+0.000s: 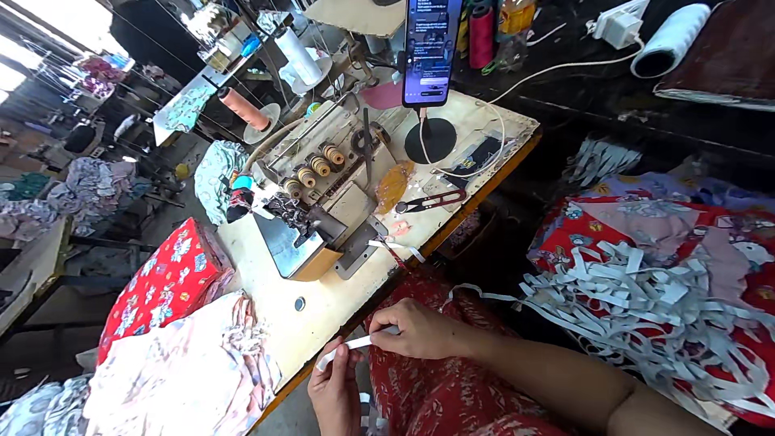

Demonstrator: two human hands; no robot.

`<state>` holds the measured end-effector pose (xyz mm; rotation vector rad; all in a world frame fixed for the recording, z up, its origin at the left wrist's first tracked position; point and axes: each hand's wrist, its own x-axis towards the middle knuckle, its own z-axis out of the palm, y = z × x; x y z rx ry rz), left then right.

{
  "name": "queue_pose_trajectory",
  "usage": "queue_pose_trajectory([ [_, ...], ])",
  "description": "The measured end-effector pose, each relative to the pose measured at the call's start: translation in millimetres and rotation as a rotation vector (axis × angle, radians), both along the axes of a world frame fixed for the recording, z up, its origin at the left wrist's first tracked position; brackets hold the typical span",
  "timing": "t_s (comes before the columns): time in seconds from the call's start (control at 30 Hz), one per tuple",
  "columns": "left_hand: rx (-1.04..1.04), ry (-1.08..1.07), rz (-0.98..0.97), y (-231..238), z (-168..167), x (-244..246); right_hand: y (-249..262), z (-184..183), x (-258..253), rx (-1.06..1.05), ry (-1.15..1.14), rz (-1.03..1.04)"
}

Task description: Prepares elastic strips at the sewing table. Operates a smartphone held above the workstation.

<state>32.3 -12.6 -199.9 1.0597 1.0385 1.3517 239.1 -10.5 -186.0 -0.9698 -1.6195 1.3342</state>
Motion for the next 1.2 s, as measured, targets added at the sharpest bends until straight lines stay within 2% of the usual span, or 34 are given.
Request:
queue_pose_trajectory([
  [0.27, -0.034, 0.095, -0.126, -2, 2, -8, 0, 3, 10, -0.005, -0.05, -0.048],
  [0.47, 0.094, 0.435, -0.313, -4, 3, -22, -6, 13, 14, 0.019, -0.092, -0.071],
  [0.53, 0.107, 0.488, -0.334, -8, 5, -20, -7, 16, 12, 0.029, -0.107, -0.07],
  [0.73, 0.136, 0.517, -0.311, -14, 3, -32, -15, 23, -2, 0.059, -0.138, -0.041],
  [1.03, 0.165, 0.498, -0.177, -19, 10, -62, -20, 28, -21, 0.079, -0.145, 0.076],
  [1.2, 0.242, 0.659, -0.143, -11, 13, -66, -18, 27, -23, 0.097, -0.139, 0.096],
])
